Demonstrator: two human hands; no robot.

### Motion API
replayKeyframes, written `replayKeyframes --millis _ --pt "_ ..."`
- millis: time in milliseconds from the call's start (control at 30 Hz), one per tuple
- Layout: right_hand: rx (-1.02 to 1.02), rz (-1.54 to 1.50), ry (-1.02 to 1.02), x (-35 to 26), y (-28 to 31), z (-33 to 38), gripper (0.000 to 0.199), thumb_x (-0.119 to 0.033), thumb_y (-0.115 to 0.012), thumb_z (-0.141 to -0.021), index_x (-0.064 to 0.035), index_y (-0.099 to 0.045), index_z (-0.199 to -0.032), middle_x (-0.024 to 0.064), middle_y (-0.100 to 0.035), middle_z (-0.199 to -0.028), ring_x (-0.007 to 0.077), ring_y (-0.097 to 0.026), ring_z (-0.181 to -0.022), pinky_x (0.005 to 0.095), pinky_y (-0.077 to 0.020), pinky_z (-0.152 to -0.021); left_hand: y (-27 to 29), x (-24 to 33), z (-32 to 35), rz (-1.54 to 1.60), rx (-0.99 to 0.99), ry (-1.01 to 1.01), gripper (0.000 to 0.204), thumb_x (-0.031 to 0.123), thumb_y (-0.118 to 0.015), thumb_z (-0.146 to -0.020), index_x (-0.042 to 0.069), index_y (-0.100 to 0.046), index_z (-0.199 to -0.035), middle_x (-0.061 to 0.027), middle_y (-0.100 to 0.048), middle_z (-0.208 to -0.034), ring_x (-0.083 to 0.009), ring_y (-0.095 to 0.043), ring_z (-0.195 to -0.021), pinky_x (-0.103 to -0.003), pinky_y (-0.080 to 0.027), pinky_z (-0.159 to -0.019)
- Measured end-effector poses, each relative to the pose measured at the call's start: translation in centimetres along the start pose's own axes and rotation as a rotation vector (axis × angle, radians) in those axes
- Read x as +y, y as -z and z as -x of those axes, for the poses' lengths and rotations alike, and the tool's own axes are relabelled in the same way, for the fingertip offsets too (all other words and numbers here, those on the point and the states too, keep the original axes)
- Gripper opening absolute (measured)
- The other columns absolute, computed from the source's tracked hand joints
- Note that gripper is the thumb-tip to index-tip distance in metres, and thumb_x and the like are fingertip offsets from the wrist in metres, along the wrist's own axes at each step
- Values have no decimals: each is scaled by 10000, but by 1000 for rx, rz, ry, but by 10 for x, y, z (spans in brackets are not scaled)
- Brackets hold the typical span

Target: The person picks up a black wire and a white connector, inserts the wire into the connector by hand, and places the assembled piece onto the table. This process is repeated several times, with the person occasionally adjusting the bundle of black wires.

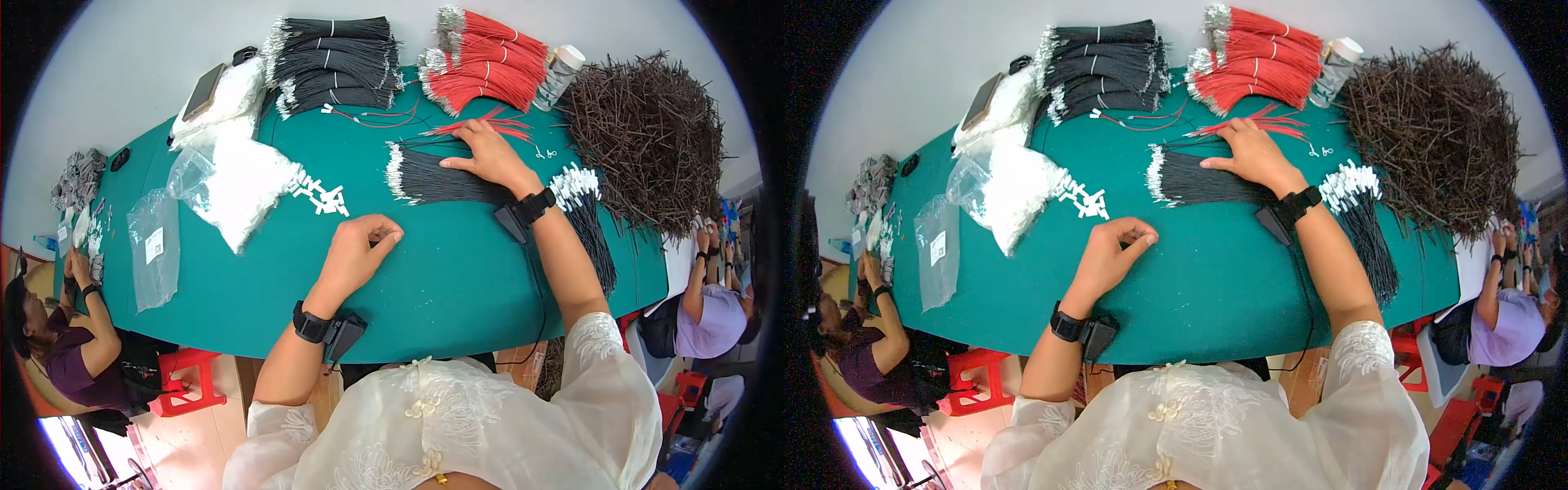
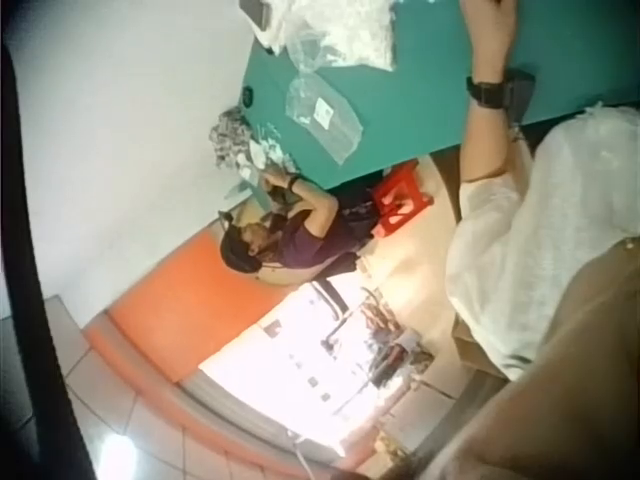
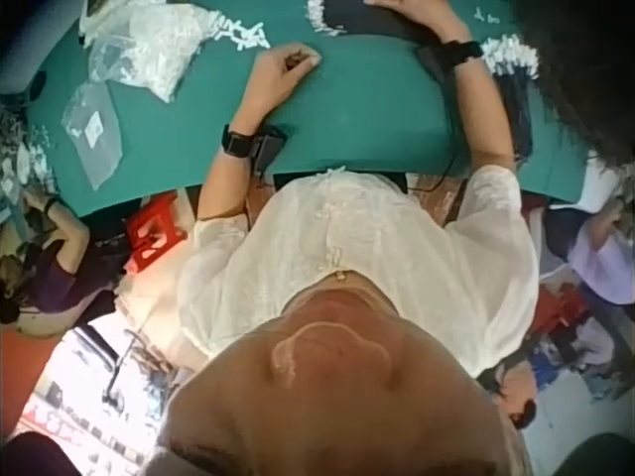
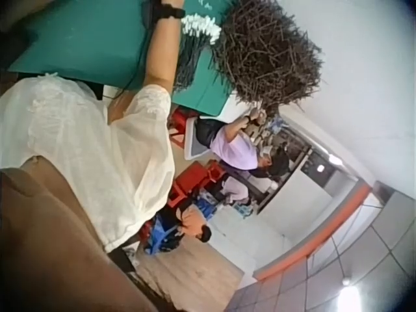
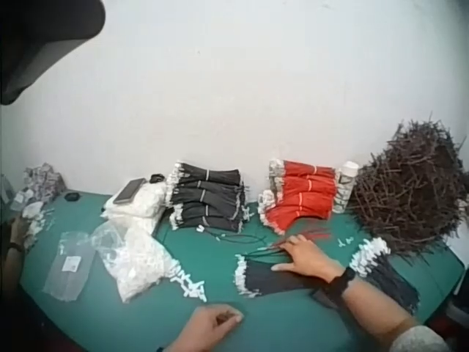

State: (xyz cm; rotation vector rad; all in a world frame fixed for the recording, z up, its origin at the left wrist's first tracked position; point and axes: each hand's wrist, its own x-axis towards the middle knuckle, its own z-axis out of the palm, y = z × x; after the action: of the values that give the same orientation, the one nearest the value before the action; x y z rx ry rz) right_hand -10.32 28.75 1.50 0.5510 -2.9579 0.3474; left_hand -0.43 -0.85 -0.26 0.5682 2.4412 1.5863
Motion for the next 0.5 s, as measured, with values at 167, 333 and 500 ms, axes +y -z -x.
replayKeyframes --millis 167,333,500 --pt "31 -8 1 12 -8 -4 691 -512 -729 -830 30 -620 -1244 202 -573 -1227 369 -517 -1199 442 -441 -1024 0 -1 0 5 0 -11 128 117 -704 -917 -4 -717 -955 -102 -737 -896 -176 -696 -820 -313 -547 -764" --pt "64 -21 7 14 -12 -7 656 -522 -711 -839 4 -640 -1226 208 -584 -1216 381 -523 -1190 454 -444 -1018 1 2 0 -14 -9 1 124 111 -704 -913 -5 -716 -954 -104 -736 -892 -176 -694 -814 -313 -548 -756" --pt "62 -30 8 11 -9 -4 603 -450 -736 -850 0 -630 -1237 198 -573 -1237 374 -516 -1201 441 -445 -1018 -1 -1 1 -5 10 -43 116 108 -704 -911 -1 -716 -950 -100 -732 -885 -171 -686 -796 -307 -544 -738"
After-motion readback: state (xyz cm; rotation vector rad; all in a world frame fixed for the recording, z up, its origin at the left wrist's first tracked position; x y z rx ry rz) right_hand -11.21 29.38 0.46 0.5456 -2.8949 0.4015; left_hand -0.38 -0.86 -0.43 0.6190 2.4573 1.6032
